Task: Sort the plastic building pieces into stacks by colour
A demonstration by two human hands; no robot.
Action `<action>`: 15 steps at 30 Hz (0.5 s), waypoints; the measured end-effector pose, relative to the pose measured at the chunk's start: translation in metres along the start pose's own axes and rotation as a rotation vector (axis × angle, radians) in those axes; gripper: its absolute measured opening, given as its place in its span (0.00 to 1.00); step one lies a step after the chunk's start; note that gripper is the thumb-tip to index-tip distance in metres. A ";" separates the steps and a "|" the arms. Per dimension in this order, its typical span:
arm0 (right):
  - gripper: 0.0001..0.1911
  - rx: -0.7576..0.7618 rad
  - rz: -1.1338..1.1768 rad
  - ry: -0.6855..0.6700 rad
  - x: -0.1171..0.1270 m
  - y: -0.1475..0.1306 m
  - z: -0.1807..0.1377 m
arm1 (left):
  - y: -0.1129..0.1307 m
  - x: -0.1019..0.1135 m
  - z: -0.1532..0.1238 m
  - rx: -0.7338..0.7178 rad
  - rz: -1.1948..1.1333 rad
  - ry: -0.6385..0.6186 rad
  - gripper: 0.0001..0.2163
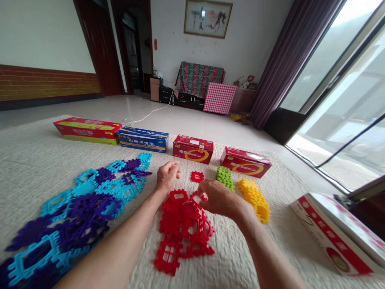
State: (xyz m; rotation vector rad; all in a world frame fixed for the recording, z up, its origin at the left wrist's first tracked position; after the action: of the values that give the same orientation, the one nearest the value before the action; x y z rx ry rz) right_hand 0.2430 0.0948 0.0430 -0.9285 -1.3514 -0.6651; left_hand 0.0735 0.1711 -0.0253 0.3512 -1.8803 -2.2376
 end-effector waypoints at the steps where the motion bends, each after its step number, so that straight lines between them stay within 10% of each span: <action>1: 0.06 -0.023 -0.022 0.010 0.000 0.000 0.001 | 0.000 0.000 0.000 0.000 0.006 -0.001 0.13; 15: 0.09 -0.041 -0.075 0.059 -0.005 -0.004 0.009 | -0.003 -0.001 0.000 0.009 0.023 -0.012 0.13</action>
State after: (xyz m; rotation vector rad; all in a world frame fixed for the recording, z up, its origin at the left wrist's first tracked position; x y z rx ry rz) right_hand 0.2343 0.0999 0.0381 -0.8879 -1.3291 -0.7742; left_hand 0.0746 0.1718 -0.0278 0.3173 -1.8916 -2.2217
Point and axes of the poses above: each hand's wrist, its own z-axis towards the middle knuckle, its own x-axis out of the back of the hand, y = z × x, the point moved 5 cm from there along z, towards the middle knuckle, and after that the axes turned 3 degrees about y, right-handed, at the moved point
